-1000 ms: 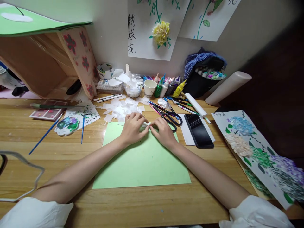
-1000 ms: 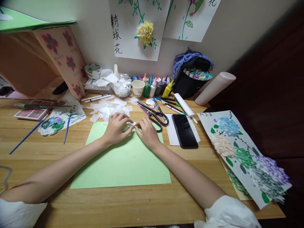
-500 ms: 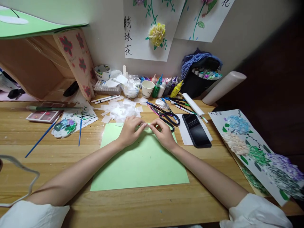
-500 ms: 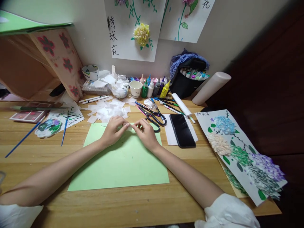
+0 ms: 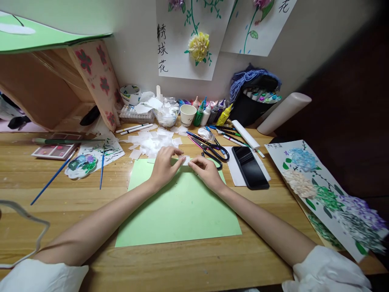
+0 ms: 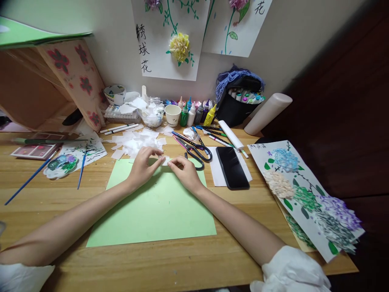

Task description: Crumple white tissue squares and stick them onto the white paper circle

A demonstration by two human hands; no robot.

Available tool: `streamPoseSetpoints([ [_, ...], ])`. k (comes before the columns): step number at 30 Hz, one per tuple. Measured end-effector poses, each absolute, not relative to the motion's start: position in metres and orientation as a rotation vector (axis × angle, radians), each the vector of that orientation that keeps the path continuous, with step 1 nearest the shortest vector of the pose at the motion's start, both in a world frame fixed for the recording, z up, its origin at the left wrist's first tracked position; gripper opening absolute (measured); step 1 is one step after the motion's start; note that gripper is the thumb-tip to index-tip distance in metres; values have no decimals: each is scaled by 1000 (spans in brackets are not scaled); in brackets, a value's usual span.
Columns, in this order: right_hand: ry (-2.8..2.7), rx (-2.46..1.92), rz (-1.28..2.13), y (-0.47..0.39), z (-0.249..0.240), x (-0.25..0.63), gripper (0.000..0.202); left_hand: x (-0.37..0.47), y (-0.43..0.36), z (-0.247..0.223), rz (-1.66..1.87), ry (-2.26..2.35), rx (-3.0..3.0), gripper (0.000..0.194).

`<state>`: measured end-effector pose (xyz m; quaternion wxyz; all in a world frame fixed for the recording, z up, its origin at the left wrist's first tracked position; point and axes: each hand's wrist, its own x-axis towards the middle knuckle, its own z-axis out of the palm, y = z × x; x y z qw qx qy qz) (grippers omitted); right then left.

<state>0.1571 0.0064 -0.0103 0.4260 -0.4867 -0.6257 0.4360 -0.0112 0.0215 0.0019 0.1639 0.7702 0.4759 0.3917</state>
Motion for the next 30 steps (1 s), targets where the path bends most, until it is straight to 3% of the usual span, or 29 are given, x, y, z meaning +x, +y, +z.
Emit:
streamPoseSetpoints([
  [14, -1630, -1216, 1056, 8, -11, 160, 30, -10, 17, -4, 1129, 1310, 2582, 14],
  [30, -1620, -1169, 1044, 7, -14, 158, 13, -10, 17, -5, 1122, 1340, 2566, 15],
])
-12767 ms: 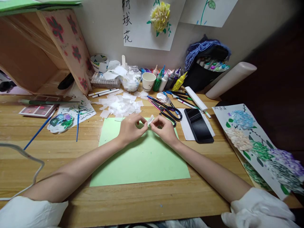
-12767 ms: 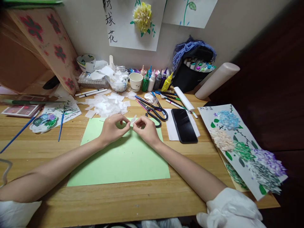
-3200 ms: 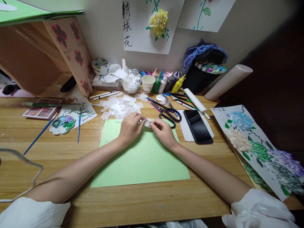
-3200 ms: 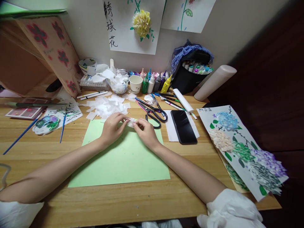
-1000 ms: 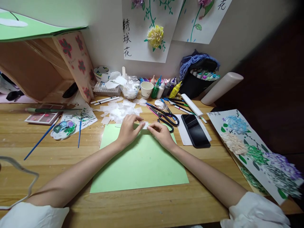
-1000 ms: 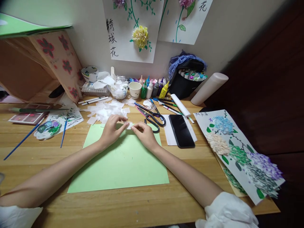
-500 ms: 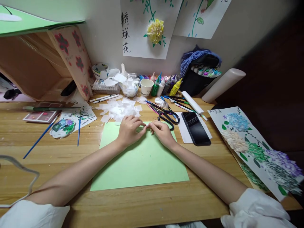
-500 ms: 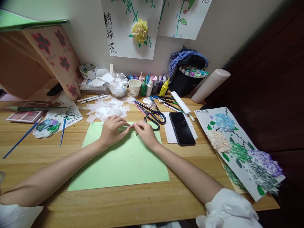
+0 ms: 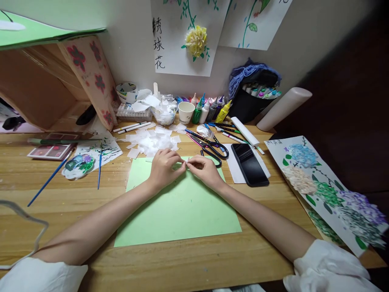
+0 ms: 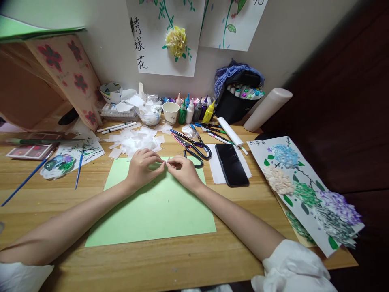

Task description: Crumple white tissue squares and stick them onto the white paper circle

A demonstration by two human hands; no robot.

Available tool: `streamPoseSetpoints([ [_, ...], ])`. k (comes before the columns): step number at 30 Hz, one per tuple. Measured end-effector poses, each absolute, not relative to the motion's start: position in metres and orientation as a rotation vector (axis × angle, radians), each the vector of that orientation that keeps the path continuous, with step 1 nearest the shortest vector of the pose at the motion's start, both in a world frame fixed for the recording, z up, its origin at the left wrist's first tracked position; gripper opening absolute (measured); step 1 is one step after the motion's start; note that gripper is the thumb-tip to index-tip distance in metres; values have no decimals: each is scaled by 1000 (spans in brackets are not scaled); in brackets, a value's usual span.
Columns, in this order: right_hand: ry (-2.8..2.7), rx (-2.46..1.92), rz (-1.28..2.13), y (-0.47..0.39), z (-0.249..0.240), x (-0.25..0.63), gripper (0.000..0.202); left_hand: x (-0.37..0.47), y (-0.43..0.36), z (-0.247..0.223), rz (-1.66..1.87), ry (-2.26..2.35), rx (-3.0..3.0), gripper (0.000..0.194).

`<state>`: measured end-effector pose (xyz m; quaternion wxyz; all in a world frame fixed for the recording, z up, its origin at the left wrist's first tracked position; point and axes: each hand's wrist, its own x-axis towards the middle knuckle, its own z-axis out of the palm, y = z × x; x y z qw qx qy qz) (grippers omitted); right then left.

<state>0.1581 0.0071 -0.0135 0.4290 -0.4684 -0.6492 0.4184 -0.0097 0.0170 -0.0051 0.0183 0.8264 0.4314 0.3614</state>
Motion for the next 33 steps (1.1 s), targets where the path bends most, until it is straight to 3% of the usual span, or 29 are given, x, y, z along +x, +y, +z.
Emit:
streamPoseSetpoints([
  [33, -1675, -1212, 1004, 5, -9, 158, 12, -9, 15, 2, 1016, 1342, 2518, 13],
])
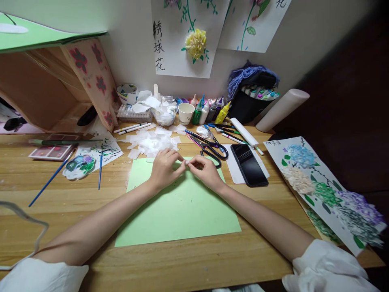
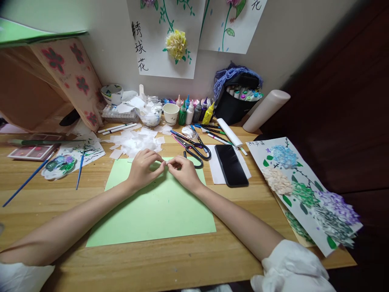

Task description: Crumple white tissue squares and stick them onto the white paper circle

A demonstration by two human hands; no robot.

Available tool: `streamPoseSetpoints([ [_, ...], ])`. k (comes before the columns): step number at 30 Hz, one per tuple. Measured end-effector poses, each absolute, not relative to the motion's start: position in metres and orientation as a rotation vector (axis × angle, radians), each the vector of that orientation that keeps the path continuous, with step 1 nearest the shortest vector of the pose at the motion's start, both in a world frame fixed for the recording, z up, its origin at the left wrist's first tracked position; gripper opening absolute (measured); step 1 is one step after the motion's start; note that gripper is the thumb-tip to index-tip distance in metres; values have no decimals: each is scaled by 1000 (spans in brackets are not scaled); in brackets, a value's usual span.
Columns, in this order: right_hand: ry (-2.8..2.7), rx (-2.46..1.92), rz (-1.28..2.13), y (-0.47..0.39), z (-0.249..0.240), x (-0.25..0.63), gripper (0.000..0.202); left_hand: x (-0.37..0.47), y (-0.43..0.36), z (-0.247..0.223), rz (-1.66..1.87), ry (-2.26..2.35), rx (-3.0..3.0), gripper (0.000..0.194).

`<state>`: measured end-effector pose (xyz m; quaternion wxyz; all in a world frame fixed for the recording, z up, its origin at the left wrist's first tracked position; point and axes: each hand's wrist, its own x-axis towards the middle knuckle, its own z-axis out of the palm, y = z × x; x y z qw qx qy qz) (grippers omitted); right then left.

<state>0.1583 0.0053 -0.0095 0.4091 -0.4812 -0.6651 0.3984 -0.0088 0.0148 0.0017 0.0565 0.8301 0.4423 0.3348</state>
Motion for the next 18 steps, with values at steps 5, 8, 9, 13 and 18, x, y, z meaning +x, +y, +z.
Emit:
streamPoseSetpoints([
  [5, -1685, -1228, 984, 6, -10, 159, 8, -9, 18, 3, 1084, 1429, 2332, 10],
  [8, -1684, -1242, 986, 6, -10, 159, 6, -10, 21, 2, 1129, 1462, 2224, 9],
  [9, -1685, -1245, 984, 6, -9, 159, 6, -10, 22, 1, 1141, 1474, 2198, 9],
  [13, -1693, -1243, 982, 6, -9, 159, 7, -13, 25, -1, 1206, 1557, 2098, 11],
  [18, -1672, -1260, 977, 6, -9, 158, 7, -18, 31, -7, 1223, 1893, 1973, 11],
])
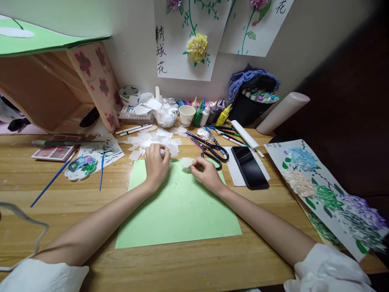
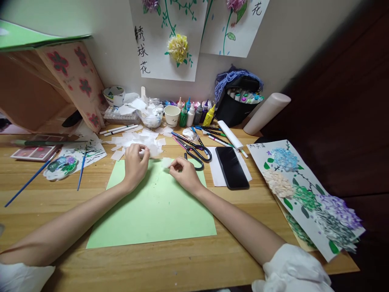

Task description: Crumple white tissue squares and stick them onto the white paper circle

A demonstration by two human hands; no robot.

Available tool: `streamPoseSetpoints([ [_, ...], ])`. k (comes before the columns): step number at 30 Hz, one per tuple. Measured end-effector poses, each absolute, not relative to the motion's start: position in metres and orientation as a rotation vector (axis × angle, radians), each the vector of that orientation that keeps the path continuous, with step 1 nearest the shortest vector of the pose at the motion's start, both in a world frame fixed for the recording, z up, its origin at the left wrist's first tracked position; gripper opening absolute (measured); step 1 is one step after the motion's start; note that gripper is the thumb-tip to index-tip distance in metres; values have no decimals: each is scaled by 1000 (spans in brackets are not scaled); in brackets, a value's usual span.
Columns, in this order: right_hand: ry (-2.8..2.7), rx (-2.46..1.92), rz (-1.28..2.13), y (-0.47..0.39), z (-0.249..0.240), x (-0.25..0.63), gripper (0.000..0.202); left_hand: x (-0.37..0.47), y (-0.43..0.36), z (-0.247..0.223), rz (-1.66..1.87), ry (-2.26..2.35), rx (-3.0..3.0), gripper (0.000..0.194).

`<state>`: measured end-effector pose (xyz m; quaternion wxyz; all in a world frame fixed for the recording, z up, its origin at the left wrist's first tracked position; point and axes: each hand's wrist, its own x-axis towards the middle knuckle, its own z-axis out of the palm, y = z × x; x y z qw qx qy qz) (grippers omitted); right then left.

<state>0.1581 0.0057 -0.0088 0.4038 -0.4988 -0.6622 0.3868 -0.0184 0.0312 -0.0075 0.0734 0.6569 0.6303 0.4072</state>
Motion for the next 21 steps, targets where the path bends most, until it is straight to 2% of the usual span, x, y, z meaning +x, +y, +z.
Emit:
streamPoseSetpoints([
  [3, -1666, -1262, 990, 4, -8, 159, 7, -21, 34, -10, 1189, 2066, 1881, 14],
  [7, -1672, -1277, 1011, 5, -6, 159, 8, -24, 35, -3, 1323, 2118, 1779, 28],
  [10, -1686, -1327, 1061, 20, -7, 152, 13, -32, 32, 7, 1334, 2104, 1870, 47],
  [15, -1827, -1306, 1114, 69, -9, 122, 17, -62, 19, 9, 994, 2021, 2118, 82],
  [17, -1873, -1346, 1022, 84, -6, 112, 30, -74, 18, 2, 904, 2073, 2084, 93],
  [21, -2073, -1324, 678, 92, 6, 111, 76, -86, 29, -13, 755, 2006, 2044, 94],
])
